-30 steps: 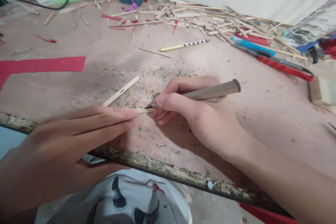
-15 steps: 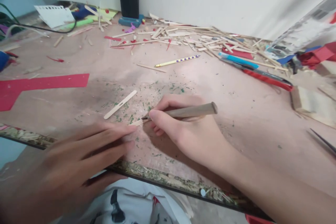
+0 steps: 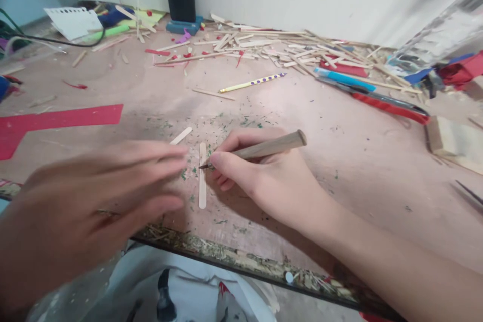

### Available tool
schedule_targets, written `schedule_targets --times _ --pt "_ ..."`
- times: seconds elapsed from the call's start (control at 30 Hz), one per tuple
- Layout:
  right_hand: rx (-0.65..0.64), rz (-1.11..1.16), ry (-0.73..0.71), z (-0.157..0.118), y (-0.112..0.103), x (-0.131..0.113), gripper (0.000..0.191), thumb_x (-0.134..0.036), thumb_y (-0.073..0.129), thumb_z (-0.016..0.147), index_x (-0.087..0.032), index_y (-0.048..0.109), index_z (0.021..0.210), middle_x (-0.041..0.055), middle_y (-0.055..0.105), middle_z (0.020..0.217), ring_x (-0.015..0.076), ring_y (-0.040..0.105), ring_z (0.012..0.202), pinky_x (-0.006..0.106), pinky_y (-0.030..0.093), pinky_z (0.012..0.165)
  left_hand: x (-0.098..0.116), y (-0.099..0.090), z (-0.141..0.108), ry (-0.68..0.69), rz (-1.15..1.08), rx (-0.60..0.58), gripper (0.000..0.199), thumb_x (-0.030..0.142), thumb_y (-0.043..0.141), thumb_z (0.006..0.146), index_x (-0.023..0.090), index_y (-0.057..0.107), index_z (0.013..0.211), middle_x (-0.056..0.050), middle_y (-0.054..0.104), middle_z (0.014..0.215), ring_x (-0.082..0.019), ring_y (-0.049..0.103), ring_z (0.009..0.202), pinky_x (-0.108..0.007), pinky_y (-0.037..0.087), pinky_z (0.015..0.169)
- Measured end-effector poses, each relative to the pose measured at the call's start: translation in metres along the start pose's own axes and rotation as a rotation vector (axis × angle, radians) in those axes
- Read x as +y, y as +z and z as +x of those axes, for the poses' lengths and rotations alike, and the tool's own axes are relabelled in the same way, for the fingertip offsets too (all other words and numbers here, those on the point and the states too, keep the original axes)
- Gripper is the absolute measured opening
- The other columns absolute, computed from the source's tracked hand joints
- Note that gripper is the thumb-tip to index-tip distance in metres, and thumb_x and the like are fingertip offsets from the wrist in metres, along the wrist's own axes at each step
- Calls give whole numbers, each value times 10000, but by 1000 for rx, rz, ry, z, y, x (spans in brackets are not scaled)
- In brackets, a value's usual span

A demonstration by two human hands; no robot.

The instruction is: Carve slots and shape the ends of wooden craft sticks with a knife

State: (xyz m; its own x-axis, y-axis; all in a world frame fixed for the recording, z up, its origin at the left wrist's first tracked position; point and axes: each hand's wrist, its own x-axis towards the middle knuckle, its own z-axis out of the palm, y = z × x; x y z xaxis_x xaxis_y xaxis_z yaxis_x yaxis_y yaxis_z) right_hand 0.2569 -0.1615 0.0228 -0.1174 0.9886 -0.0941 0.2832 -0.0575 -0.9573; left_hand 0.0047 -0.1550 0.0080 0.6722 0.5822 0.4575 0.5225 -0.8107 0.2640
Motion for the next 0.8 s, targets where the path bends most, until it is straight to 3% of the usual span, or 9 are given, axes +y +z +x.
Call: schedule_targets --times 0.07,0.17,0.33,0.8 --pt "-7 12 11 0 -1 1 135 -283 874 908 -236 858 783 38 828 732 153 775 628 175 610 582 -13 7 10 23 122 -55 651 639 500 1219 96 729 1495 -162 754 1585 -356 748 1470 -567 666 1203" --pt "10 39 15 0 -4 5 175 -359 947 874 -239 861 780 35 833 741 153 793 639 156 627 606 -21 21 17 60 133 -140 778 688 381 1227 55 680 1570 -185 698 1648 -383 675 1561 -643 595 1283" --pt "25 57 21 1 -4 10 292 -508 978 884 -255 869 787 33 832 747 172 810 666 173 649 627 -15 25 16 5 125 -217 692 620 399 1244 108 651 1634 -145 649 1713 -350 620 1621 -654 521 1359" --pt "62 -48 -28 -2 -8 14 255 -508 917 947 -277 899 840 39 845 800 199 809 661 231 666 610 -14 21 20 -89 36 -266 648 571 566 1181 157 635 1674 -109 590 1763 -352 550 1680 -641 453 1426"
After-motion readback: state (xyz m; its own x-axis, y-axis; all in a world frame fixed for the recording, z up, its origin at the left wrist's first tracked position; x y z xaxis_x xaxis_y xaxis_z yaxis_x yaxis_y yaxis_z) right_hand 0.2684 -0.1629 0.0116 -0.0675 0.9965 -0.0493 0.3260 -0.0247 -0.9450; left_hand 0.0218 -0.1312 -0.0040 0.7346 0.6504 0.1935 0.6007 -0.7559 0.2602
